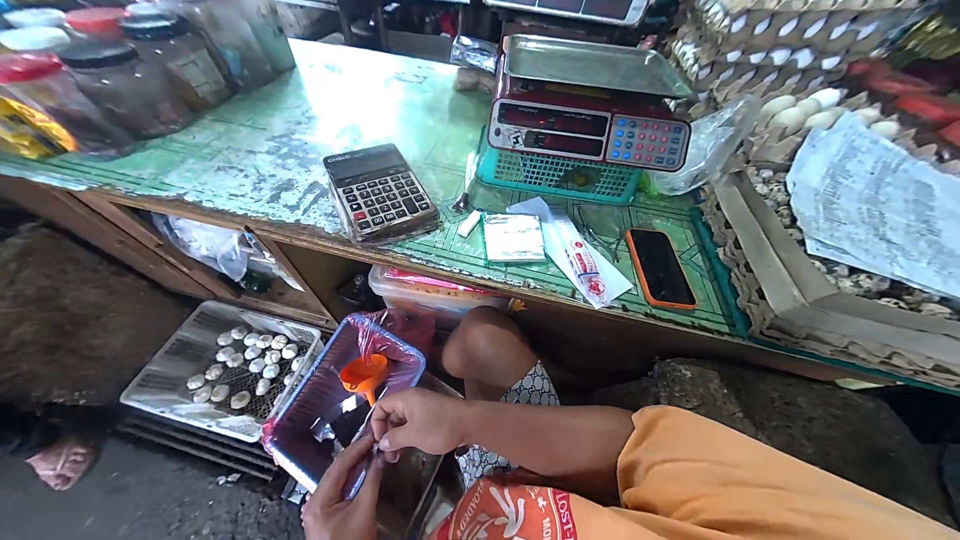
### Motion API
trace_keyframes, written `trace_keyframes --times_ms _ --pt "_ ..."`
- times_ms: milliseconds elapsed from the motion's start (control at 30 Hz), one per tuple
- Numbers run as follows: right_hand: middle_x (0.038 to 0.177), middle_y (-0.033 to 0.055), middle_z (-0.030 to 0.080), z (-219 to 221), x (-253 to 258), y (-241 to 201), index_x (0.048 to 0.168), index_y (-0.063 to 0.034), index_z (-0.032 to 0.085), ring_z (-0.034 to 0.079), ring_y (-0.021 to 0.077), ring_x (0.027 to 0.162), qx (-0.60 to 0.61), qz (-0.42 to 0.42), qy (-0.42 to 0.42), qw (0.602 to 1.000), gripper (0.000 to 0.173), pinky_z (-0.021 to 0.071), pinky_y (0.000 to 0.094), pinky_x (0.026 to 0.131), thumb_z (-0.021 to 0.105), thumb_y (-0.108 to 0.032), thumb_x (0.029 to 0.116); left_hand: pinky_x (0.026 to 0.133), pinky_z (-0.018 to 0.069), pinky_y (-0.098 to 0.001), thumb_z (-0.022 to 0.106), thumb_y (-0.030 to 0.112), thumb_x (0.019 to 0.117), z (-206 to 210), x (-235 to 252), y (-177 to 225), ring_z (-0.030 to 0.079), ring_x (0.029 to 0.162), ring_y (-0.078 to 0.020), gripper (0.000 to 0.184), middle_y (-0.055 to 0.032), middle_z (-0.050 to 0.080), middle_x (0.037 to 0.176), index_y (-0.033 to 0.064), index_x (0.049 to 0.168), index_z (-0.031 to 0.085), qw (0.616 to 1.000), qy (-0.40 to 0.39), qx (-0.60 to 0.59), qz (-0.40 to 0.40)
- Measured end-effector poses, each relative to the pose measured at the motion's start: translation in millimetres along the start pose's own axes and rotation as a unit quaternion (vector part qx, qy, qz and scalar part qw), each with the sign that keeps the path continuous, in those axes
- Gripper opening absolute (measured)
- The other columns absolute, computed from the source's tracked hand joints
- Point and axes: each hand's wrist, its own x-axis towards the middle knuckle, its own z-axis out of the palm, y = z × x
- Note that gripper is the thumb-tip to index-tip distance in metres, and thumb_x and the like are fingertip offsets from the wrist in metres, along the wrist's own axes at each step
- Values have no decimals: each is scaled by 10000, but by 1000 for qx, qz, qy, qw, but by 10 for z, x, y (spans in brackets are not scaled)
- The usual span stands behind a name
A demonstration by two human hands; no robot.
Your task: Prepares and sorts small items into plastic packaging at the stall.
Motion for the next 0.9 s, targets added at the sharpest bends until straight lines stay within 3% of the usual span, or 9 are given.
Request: trace_keyframes --times_ms 133,233,300,367,467,600,700,900 --pt "802 78 606 -17 -39 -137 1083 19 590 582 138 701 -33 5 4 999 114 508 326 692 571 -68 1012 805 626 -285 758 52 805 31 -2 32 721 873 -110 286 -11 747 999 59 1090 734 990 -25 -121 -65" --pt "800 98 615 3 -45 -221 1120 28 592 592 156 701 -69 12 3 998 150 520 353 700 558 -85 1028 732 632 -298 777 152 869 99 -7 -14 723 770 -127 87 -18 752 882 106 943 773 975 -19 -195 -101" --pt "815 106 637 21 -35 -244 1137 28 592 612 152 688 -62 10 0 998 161 537 341 683 542 -83 1033 697 623 -289 778 207 877 123 2 -33 716 721 -116 96 -22 751 819 113 861 774 964 -7 -227 -135" --pt "797 89 619 25 -7 -238 1140 24 588 587 137 670 -44 -4 -7 999 156 516 320 663 536 -76 1032 687 617 -287 820 239 841 110 20 -37 707 720 -111 127 -31 745 822 119 846 780 952 -6 -262 -159" --pt "756 58 592 8 29 -233 1119 29 588 545 96 631 -6 -40 2 999 140 478 277 620 534 -50 1016 687 627 -301 873 211 783 76 48 -38 716 726 -126 187 -43 745 834 123 918 778 941 -22 -298 -159" --pt "770 9 569 -76 24 -349 1106 16 581 483 42 593 51 -59 55 995 131 424 225 554 519 -31 1001 663 625 -323 858 248 770 29 170 9 707 714 -145 169 -34 733 825 124 840 766 942 -74 -261 -197" --pt "779 -42 563 -160 36 -468 1107 -52 596 467 18 597 110 -22 96 989 135 418 201 564 499 -45 1013 674 603 -314 808 289 819 -65 255 114 688 721 -121 168 -2 721 818 131 842 753 942 -146 -210 -216" --pt "626 -45 479 -269 176 -385 1048 -142 595 410 17 459 229 -97 123 961 111 390 172 446 524 -78 993 839 590 -349 755 198 882 -165 384 167 697 868 -134 114 -24 732 896 93 837 754 918 -226 -246 -214"
